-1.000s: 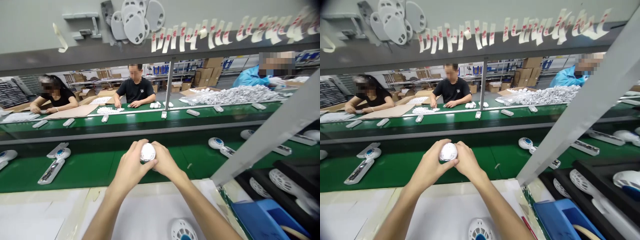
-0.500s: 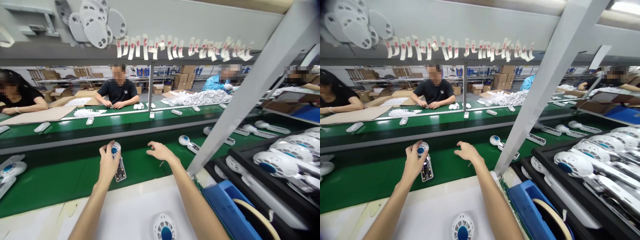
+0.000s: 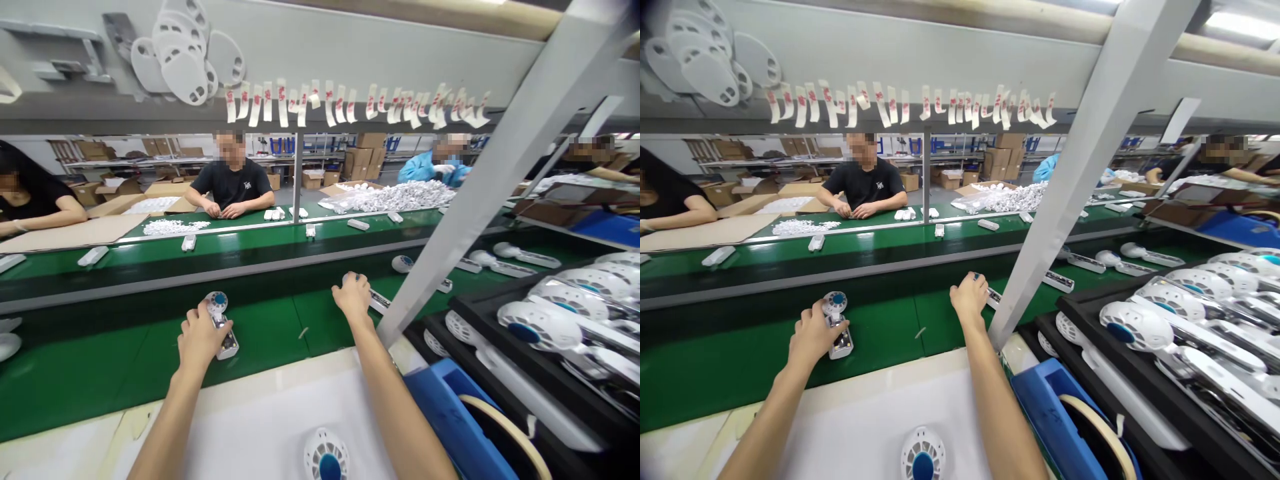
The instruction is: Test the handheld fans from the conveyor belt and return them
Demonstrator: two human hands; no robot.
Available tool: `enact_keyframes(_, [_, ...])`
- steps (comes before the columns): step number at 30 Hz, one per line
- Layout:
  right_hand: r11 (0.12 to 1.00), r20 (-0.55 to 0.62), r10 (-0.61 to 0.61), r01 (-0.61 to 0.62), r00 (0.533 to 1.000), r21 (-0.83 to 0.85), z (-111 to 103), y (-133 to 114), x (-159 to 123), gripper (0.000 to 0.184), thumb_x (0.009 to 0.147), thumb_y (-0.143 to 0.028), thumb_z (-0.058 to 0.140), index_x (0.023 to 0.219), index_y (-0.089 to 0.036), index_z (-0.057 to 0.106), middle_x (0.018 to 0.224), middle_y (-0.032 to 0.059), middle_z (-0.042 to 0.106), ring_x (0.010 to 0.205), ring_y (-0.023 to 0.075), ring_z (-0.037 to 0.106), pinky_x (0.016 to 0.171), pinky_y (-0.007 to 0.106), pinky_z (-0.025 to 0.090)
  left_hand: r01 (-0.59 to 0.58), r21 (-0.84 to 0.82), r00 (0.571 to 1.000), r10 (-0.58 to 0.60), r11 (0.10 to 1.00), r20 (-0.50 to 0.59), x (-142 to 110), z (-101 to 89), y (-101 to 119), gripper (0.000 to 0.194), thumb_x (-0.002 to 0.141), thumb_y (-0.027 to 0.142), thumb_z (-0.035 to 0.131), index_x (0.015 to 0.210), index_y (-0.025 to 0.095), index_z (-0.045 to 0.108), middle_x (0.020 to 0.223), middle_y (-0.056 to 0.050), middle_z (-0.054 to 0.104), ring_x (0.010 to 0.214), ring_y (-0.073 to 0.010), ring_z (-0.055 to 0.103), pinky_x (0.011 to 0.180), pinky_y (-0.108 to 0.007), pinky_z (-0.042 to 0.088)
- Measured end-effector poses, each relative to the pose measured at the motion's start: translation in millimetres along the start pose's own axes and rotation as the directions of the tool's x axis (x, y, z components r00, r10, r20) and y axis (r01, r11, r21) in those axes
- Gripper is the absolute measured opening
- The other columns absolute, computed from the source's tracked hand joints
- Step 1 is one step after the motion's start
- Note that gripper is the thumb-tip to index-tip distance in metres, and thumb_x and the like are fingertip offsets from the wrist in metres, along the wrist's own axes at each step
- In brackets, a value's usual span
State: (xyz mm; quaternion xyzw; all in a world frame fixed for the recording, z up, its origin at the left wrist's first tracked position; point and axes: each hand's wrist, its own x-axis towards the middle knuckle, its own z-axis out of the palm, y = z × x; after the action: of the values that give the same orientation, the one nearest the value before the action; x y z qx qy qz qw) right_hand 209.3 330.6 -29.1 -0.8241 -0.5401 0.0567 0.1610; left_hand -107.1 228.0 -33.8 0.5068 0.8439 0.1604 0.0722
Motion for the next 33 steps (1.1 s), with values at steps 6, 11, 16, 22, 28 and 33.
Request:
enact_keyframes(6, [0.981, 0.043, 0.143, -0.136, 0.989, -0.141, 11.2, 8.6, 0.8, 0.054, 0.095, -0.037, 0.065, 0.142, -0.014, 0.049, 0.147, 0.0158, 0.048, 0.137, 0.0336, 0.044, 0.115, 0.055, 0.033, 0.075, -0.006, 0.997, -0.075, 0.997, -0.028, 2.4, -12.8, -5.9, 0.067, 0.093, 0.051, 0.042, 0.148, 0.013, 0.036, 0.137, -0.024, 0.044, 0.128, -0.0462, 0.047, 0.099, -0.058, 0.046])
enact_keyframes(11, [0.987, 0.227, 0.118, -0.089, 0.967, -0.137, -0.3, 13.2, 7.3, 0.034, 0.098, -0.035, 0.065, 0.124, -0.015, 0.064, 0.135, 0.0111, 0.059, 0.132, 0.0297, 0.051, 0.113, 0.055, 0.038, 0.084, -0.033, 0.995, -0.085, 0.996, -0.049, 2.9, -24.1, -8.9, 0.062, 0.092, 0.05, 0.042, 0.144, 0.015, 0.044, 0.141, -0.024, 0.042, 0.131, -0.0466, 0.043, 0.102, -0.062, 0.043])
enact_keyframes(16, [0.99, 0.404, 0.091, -0.128, 0.91, 0.065, -12.4, 13.4, 5.4, 0.029, 0.096, -0.032, 0.069, 0.119, -0.015, 0.066, 0.13, 0.0102, 0.062, 0.124, 0.0275, 0.058, 0.107, 0.053, 0.046, 0.035, -0.103, 0.998, -0.04, 0.994, -0.042, 0.1, -34.0, -3.1, 0.061, 0.091, 0.05, 0.044, 0.142, 0.018, 0.048, 0.142, -0.021, 0.041, 0.133, -0.0443, 0.042, 0.105, -0.059, 0.043])
enact_keyframes(22, [0.74, 0.516, -0.146, -0.253, 0.844, 0.623, -14.8, -11.6, -8.8, 0.034, 0.103, -0.044, 0.057, 0.113, -0.013, 0.064, 0.101, 0.0053, 0.068, 0.084, 0.0156, 0.068, 0.076, 0.032, 0.058, -0.059, -0.22, 0.997, 0.047, 0.974, -0.062, -5.0, -46.5, 5.2, 0.058, 0.089, 0.045, 0.05, 0.142, 0.02, 0.05, 0.144, -0.017, 0.038, 0.137, -0.0399, 0.041, 0.113, -0.052, 0.039])
enact_keyframes(28, [0.364, 0.575, -0.347, -0.458, 0.741, 0.811, -46.9, -41.4, -34.8, 0.032, 0.101, -0.031, 0.033, 0.091, -0.015, 0.058, 0.077, 0.0067, 0.066, 0.068, 0.0178, 0.069, 0.063, 0.03, 0.058, -0.13, -0.32, 0.99, 0.103, 0.938, -0.1, -4.3, -51.9, 6.1, 0.054, 0.087, 0.041, 0.055, 0.135, 0.018, 0.057, 0.139, -0.016, 0.045, 0.136, -0.0353, 0.045, 0.118, -0.047, 0.036])
enact_keyframes(33, [0.199, 0.497, -0.541, -0.47, 0.679, 0.86, -93.2, -44.9, -71.2, 0.032, 0.067, -0.011, 0.053, 0.098, -0.019, 0.057, 0.095, 0.003, 0.068, 0.092, 0.0235, 0.073, 0.076, 0.037, 0.063, -0.177, -0.392, 0.98, 0.124, 0.903, -0.155, -2.2, -51.3, 6.1, 0.047, 0.086, 0.037, 0.055, 0.128, 0.016, 0.062, 0.134, -0.016, 0.05, 0.134, -0.0351, 0.047, 0.118, -0.049, 0.035])
